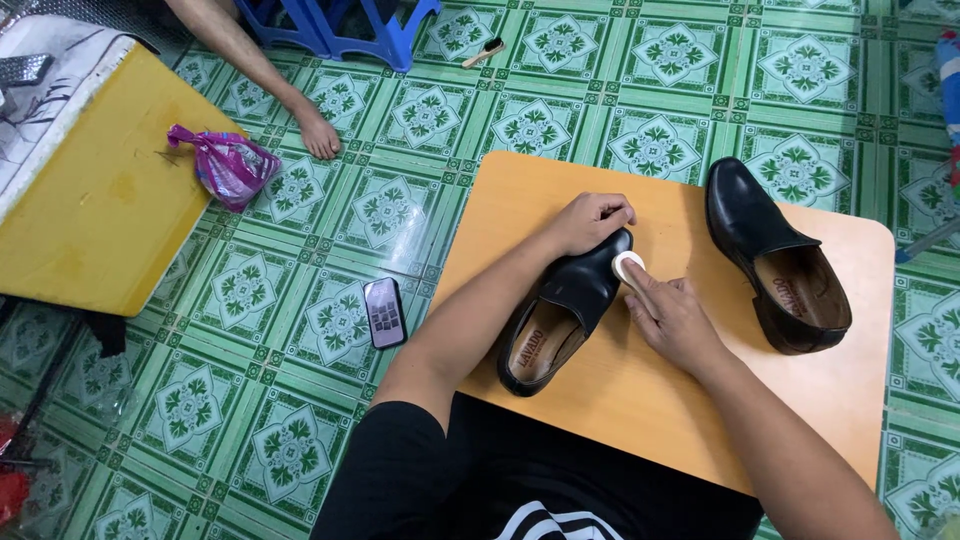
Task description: The person polishes a pair of black leather shoes on a yellow table using a small brush. They hold one shoe steady with their left hand while applying polish with the brush in their right hand, focusing on the toe and sides.
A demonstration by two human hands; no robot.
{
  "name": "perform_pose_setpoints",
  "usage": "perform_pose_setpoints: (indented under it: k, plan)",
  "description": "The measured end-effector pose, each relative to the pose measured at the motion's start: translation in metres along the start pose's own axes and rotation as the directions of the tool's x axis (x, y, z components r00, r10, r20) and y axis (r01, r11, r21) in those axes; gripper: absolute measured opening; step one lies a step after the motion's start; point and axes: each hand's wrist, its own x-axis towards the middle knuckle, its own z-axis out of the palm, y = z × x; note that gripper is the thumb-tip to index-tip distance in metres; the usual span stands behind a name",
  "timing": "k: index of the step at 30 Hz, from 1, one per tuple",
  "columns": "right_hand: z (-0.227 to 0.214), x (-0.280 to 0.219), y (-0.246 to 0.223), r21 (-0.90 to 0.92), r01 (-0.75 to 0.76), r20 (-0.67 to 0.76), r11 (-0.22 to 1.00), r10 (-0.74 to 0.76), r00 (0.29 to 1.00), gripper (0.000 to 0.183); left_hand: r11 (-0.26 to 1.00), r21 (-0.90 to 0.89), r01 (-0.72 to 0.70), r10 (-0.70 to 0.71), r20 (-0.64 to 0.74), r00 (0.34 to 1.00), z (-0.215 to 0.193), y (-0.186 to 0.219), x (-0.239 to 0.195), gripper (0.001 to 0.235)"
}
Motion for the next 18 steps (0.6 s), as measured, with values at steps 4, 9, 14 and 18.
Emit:
perform_pose_setpoints:
  k: [4,9,14,18]
  plan:
    - [0.006,-0.001,0.007,0.005,0.008,-0.004,1.0,-0.008,1.0,0.065,1.0,-0.003,0.007,-0.007,0.004,1.0,-0.001,0.0,-0.001,0.018]
    - [0.003,0.003,0.001,-0.003,0.059,-0.031,0.998,-0.059,0.998,0.059,1.0,0.0,0.016,-0.016,-0.006,1.0,-0.001,0.002,-0.002,0.018]
    - [-0.006,0.007,-0.01,0.056,0.031,-0.037,0.998,-0.029,0.999,0.054,1.0,0.011,-0.002,0.002,-0.011,1.0,0.002,-0.006,0.002,0.017]
    - [-0.013,0.011,-0.018,0.113,0.026,-0.035,0.993,-0.022,0.999,0.049,1.0,0.013,-0.027,0.027,-0.021,0.999,0.003,-0.006,0.002,0.017]
